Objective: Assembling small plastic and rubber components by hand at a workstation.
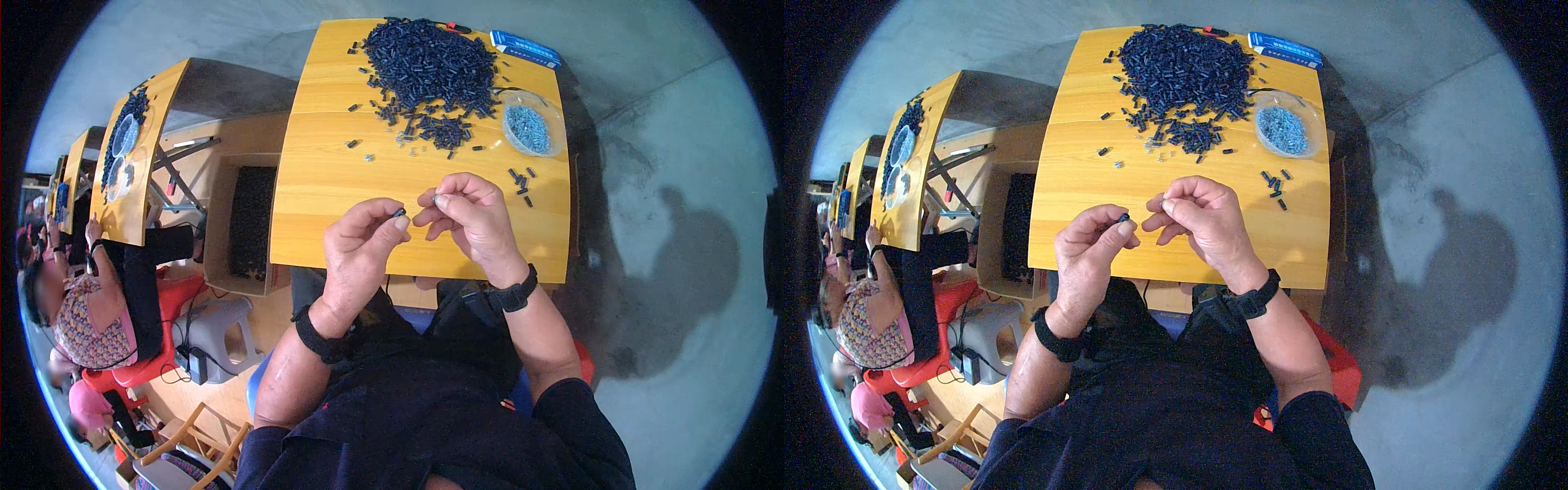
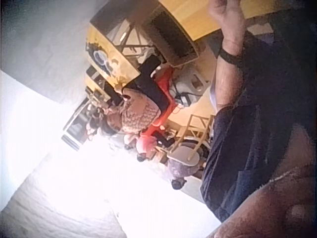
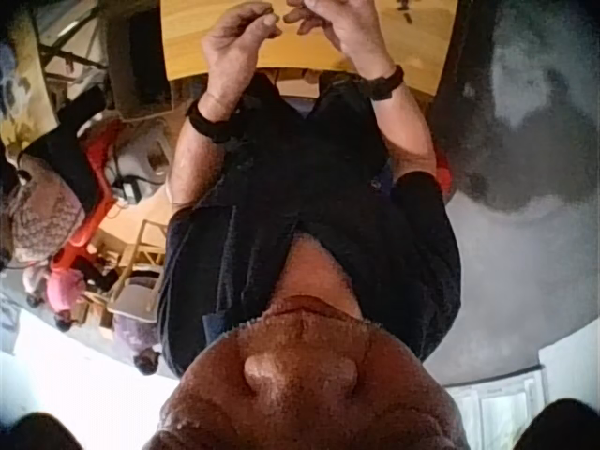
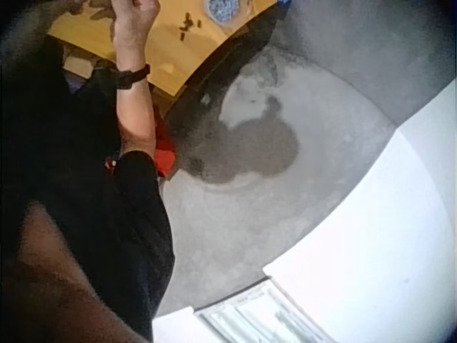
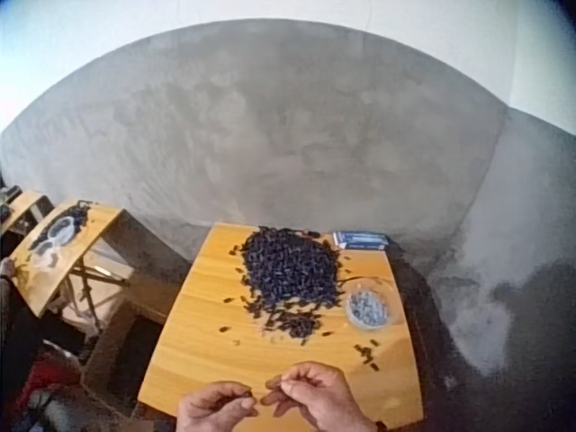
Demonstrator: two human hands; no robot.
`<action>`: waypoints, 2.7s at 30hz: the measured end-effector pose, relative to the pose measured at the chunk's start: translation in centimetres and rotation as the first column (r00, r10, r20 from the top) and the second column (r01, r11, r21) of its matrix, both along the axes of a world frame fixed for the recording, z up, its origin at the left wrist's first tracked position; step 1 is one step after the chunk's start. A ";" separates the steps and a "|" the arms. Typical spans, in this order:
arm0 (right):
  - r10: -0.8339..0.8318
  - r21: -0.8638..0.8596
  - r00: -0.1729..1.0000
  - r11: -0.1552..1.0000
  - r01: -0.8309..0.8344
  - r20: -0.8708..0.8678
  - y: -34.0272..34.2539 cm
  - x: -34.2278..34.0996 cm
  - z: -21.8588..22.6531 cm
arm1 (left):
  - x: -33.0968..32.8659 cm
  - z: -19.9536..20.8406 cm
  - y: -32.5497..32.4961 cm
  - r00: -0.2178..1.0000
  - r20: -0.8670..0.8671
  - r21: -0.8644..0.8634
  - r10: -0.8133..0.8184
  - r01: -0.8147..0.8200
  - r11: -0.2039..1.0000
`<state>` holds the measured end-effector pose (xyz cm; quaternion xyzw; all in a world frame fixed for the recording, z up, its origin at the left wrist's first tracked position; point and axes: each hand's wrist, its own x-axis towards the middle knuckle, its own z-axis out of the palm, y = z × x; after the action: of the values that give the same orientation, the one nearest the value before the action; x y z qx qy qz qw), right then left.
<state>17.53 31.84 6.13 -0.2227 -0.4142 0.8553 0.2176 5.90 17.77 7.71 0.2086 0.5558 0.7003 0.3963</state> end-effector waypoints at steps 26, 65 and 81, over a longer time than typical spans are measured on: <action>0.113 0.341 0.993 0.932 -0.121 0.045 -0.4 0.7 2.7 | -0.4 0.5 -0.5 0.992 -0.098 0.003 -0.079 0.080 0.997; 0.139 0.717 0.957 0.636 -0.284 0.256 -1.5 -0.2 5.6 | -1.9 1.0 -1.4 0.912 -0.326 -0.083 -0.251 0.237 0.968; 0.111 0.699 0.953 0.657 -0.283 0.281 -2.0 0.1 4.9 | -1.8 1.0 -1.5 0.943 -0.143 -0.124 -0.301 0.284 0.951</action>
<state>17.65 29.80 11.03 -0.1612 -0.7636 0.6075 0.1480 4.14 16.24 8.66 0.3240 0.5836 0.5855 0.4601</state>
